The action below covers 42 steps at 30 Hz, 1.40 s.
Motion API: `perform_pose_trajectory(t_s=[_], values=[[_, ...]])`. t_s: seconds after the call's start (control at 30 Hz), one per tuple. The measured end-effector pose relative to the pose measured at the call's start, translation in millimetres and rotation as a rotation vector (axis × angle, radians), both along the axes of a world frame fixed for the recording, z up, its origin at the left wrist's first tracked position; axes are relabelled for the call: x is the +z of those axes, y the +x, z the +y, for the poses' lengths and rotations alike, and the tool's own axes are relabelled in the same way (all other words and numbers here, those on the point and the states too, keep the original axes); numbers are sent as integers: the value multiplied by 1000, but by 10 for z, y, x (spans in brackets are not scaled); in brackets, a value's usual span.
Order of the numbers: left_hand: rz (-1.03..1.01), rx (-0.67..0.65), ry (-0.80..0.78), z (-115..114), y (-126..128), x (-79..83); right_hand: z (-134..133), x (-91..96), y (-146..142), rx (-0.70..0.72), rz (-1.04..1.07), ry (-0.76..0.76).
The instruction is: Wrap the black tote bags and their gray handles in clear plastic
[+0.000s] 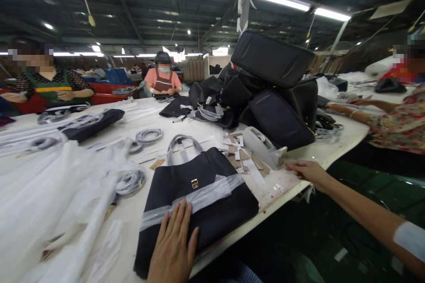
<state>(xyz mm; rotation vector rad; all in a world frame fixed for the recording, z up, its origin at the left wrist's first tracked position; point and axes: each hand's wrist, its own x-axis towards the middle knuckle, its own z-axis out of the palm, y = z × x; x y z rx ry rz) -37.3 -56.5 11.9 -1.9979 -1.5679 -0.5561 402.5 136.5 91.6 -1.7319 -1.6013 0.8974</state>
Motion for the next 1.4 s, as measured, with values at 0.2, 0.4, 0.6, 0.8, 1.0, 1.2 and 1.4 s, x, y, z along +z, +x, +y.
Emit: perform_pose_trajectory(t_s=[0.2, 0.4, 0.6, 0.8, 1.0, 1.2, 1.4], values=[[-281, -17, -111, -64, -27, 111, -330, 176, -390, 115, -161, 113], [-928, -40, -198, -119, 109, 605, -741, 454, -1624, 563, -72, 156], [-1768, -360, -603, 3, 134, 858, -987, 505, -2425, 1000, 24, 107], [-1954, -287, -548, -97, -2, 828, -994, 437, -2578, 1096, -7, 55], [-1685, -74, -393, -132, -86, 799, -950, 318, -2666, 1019, 71, -105], [-1339, 160, -240, -81, -320, 876, -793, 341, -2924, 949, 117, -206], [-839, 389, -193, -70, -429, 834, -702, 271, -3177, 1021, -145, 68]])
